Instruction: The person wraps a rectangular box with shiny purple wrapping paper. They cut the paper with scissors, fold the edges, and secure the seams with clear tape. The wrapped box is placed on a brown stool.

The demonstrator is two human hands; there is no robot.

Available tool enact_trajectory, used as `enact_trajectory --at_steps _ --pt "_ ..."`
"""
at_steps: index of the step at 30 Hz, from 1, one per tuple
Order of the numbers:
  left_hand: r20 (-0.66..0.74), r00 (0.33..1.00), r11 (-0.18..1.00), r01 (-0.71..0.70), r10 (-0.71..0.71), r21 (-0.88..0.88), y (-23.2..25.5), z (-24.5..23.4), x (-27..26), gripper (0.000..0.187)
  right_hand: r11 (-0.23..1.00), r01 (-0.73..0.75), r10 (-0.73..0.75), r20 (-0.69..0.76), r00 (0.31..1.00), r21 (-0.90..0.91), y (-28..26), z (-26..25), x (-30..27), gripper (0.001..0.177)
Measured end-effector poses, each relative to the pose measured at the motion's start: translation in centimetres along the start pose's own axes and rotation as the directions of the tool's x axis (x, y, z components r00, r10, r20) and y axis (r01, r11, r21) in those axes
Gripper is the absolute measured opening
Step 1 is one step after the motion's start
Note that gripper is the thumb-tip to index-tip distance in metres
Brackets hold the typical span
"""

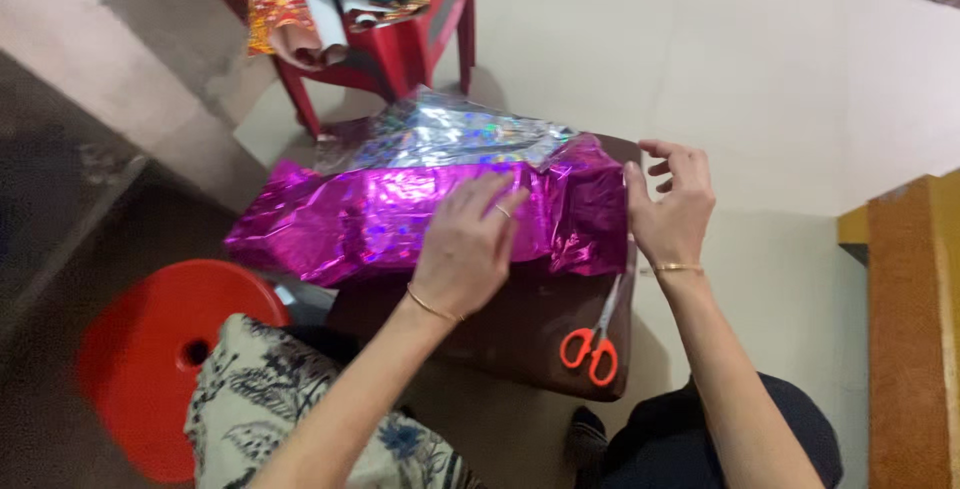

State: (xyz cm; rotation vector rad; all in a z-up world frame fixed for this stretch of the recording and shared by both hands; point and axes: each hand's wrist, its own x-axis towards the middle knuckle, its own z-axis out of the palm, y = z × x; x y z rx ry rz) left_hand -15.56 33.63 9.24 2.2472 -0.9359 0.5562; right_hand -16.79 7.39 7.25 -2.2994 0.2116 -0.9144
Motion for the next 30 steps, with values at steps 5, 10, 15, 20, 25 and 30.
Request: enact_trajectory --at_steps 5,10,15,20,25,30 --pt "-0.011 0.998 0.996 0.067 -0.066 0.066 -4.6 -1.6 -0.8 0.037 0.950 0.311 -0.310 0.115 0.944 0.011 -9.3 1.9 -3.3 0.023" --pt "0.097 0.991 0.973 0.070 -0.093 0.221 -6.0 -0.4 -1.3 0.059 0.908 0.230 -0.240 0.015 0.971 -0.350 -9.6 5.4 -4.5 0.053" --pt "0.186 0.972 0.958 0.087 -0.142 0.274 -6.4 0.2 -1.7 0.068 0.916 -0.394 0.397 0.031 0.917 -0.073 -1.7 5.7 -1.9 0.082" --pt "0.174 0.975 0.960 0.088 -0.138 0.266 -6.4 0.0 -1.7 0.068 0.628 -0.696 0.575 0.396 0.716 0.348 3.0 6.8 -0.4 0.069" --pt "0.169 0.976 0.957 0.085 -0.136 0.277 -6.4 0.0 -2.0 0.068 0.969 -0.244 0.243 0.018 0.970 0.032 2.1 5.6 -0.7 0.058" --pt "0.161 0.978 0.958 0.082 -0.130 0.275 -6.5 0.2 -2.0 0.068 0.947 -0.310 0.287 0.211 0.934 0.083 -0.4 6.1 -0.1 0.040"
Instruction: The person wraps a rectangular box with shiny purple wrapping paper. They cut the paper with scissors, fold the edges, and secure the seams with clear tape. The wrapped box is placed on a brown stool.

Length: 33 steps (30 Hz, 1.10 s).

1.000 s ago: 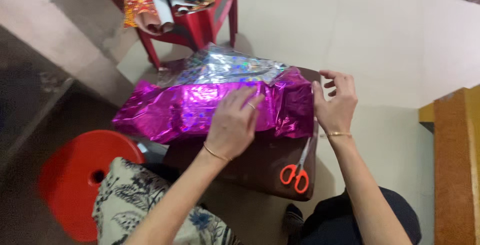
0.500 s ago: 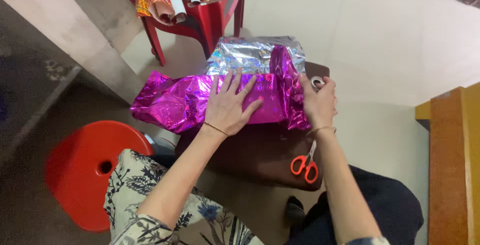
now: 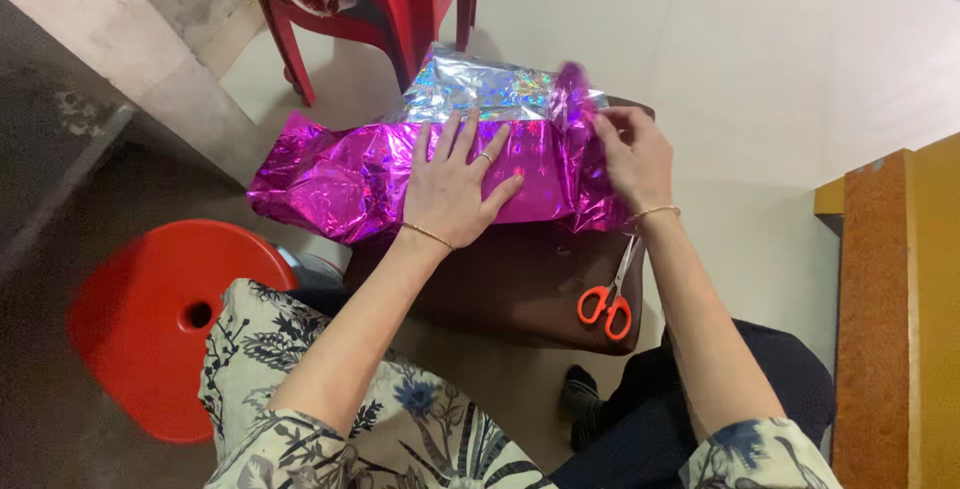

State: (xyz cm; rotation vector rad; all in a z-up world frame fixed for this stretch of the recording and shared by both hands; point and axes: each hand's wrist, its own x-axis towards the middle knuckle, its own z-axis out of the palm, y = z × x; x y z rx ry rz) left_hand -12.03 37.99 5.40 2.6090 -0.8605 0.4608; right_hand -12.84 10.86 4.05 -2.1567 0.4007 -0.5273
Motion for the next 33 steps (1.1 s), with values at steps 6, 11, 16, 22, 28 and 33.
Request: enact_trajectory --at_steps 6,11,16,22,28,33 --pt "-0.002 1.000 1.000 0.001 -0.001 0.008 0.0 -0.2 0.0 0.068 0.949 -0.187 0.218 0.100 0.971 -0.253 0.9 0.9 2.2 0.045" --pt "0.003 1.000 1.000 0.007 -0.007 0.010 -0.1 0.1 -0.1 0.069 0.862 -0.405 0.338 0.249 0.907 0.305 2.9 0.7 2.8 0.037" --pt "0.016 1.000 1.000 0.013 -0.013 0.007 -0.1 -0.1 0.0 0.069 0.909 -0.351 0.357 0.014 0.934 0.225 3.5 -1.9 2.3 0.037" --pt "0.006 1.000 1.000 0.011 -0.011 0.001 0.0 0.0 -0.1 0.070 0.960 -0.254 0.221 -0.241 0.945 -0.117 1.9 -4.2 1.0 0.029" --pt "0.012 1.000 1.000 0.019 -0.019 0.013 0.0 -0.2 0.0 0.069 0.955 0.260 -0.289 -0.235 0.928 -0.145 -4.2 -2.5 -2.4 0.016" --pt "0.114 0.993 0.997 0.014 -0.023 0.081 -0.5 0.2 0.3 0.066 0.829 0.539 -0.497 0.246 0.832 -0.148 -8.5 4.4 -5.7 0.035"
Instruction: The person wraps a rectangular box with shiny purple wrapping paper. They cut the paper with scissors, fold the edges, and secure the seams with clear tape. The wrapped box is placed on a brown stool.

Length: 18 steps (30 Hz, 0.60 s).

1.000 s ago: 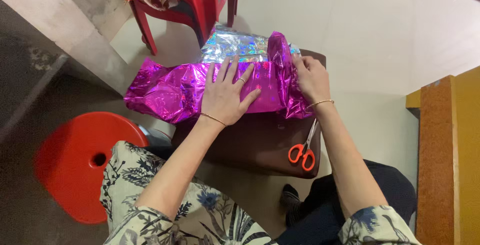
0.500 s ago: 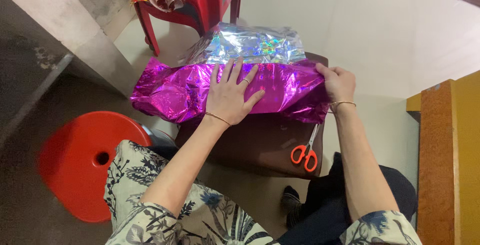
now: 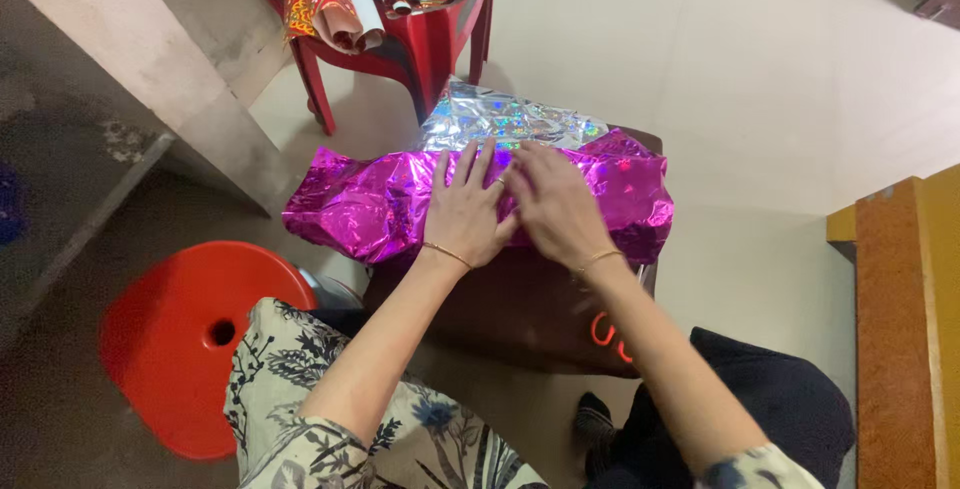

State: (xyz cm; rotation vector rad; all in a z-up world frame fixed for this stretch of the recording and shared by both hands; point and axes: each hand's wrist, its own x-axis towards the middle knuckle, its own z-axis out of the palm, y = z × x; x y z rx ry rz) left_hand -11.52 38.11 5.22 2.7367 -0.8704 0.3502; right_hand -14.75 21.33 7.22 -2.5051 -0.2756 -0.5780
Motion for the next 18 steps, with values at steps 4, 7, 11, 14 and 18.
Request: enact_trajectory --at_steps 4,7,11,14,18 --pt "-0.016 1.000 0.995 -0.017 0.015 -0.094 -1.0 1.5 0.5 0.058 0.981 0.019 -0.018 0.008 1.000 -0.192 -0.3 3.2 0.6 0.047" --pt "-0.008 1.000 0.967 -0.016 0.014 -0.253 -3.2 1.9 1.5 0.061 0.958 -0.050 0.070 0.065 0.995 -0.281 0.8 3.7 0.9 0.055" --pt "0.041 0.997 0.974 0.077 -0.070 -0.213 -6.4 0.7 1.3 0.066 0.954 -0.138 0.177 0.130 0.976 -0.268 1.1 2.9 0.9 0.065" --pt "-0.012 0.997 0.991 0.078 -0.080 -0.112 -6.4 0.4 1.2 0.068 0.928 -0.195 0.257 0.167 0.952 -0.319 0.5 2.5 1.2 0.068" --pt "-0.029 0.996 0.994 0.085 -0.088 -0.071 -6.2 0.8 1.1 0.069 0.881 -0.175 0.265 0.153 0.952 -0.439 0.5 3.0 1.3 0.069"
